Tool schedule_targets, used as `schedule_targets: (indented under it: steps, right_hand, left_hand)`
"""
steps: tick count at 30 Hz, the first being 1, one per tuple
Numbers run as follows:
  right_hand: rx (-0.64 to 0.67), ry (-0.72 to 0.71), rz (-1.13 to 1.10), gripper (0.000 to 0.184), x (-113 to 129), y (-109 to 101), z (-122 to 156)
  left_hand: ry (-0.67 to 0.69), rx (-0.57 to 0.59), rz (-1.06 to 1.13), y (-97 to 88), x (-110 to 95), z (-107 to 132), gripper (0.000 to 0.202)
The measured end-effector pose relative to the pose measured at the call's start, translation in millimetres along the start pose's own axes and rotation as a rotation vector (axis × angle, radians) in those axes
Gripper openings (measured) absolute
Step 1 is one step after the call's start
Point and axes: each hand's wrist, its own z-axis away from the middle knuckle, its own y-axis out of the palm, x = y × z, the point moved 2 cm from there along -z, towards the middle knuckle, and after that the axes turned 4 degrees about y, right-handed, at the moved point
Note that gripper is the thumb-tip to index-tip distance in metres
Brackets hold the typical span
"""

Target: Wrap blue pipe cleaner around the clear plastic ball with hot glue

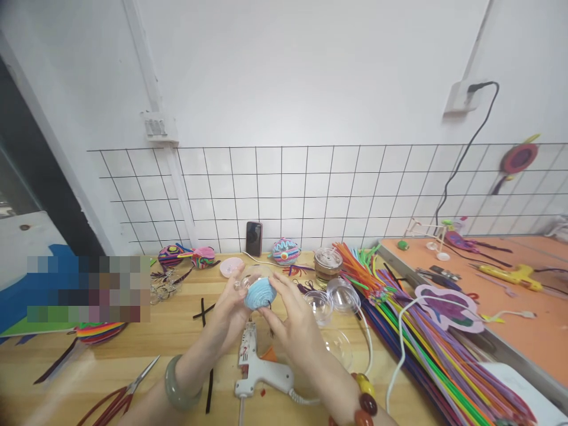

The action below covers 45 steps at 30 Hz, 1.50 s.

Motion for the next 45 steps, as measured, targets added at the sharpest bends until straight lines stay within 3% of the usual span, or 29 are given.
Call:
schedule_targets:
  steps: [4, 9, 21, 28, 34, 45]
  right_hand:
    - [0.034, -0.035, 0.026, 0.045, 1, -3, -2]
    - [0.067, -0.097, 0.061, 0.047, 3, -4, -2]
    - [0.066, -0.150, 0.158, 0.049, 10, -5, -2]
    - [0.128, -0.146, 0.210, 0.044, 9, -3, -3]
    - [0.129, -0.181, 0.195, 0.040, 13, -2, -2]
    - [0.158, -0.168, 0.211, 0.043, 19, -2, -2]
  left_hand:
    - [-0.039, 0.060, -0.072, -1.3, -6, -1, 0.071]
    - [0.005, 0.146, -0.228, -4.3, -9, -4, 0.045]
    - [-0.059, 0.250, -0.280, 4.4, -25, -5, 0.035]
    - [-0.129, 0.019, -0.341, -6.2, -24, -3, 0.065]
    - [-0.079, 0.055, -0.416, -3.8, -25, -1, 0.046]
    - [-0.068, 0.010, -0.388, -6.3, -18, -4, 0.045]
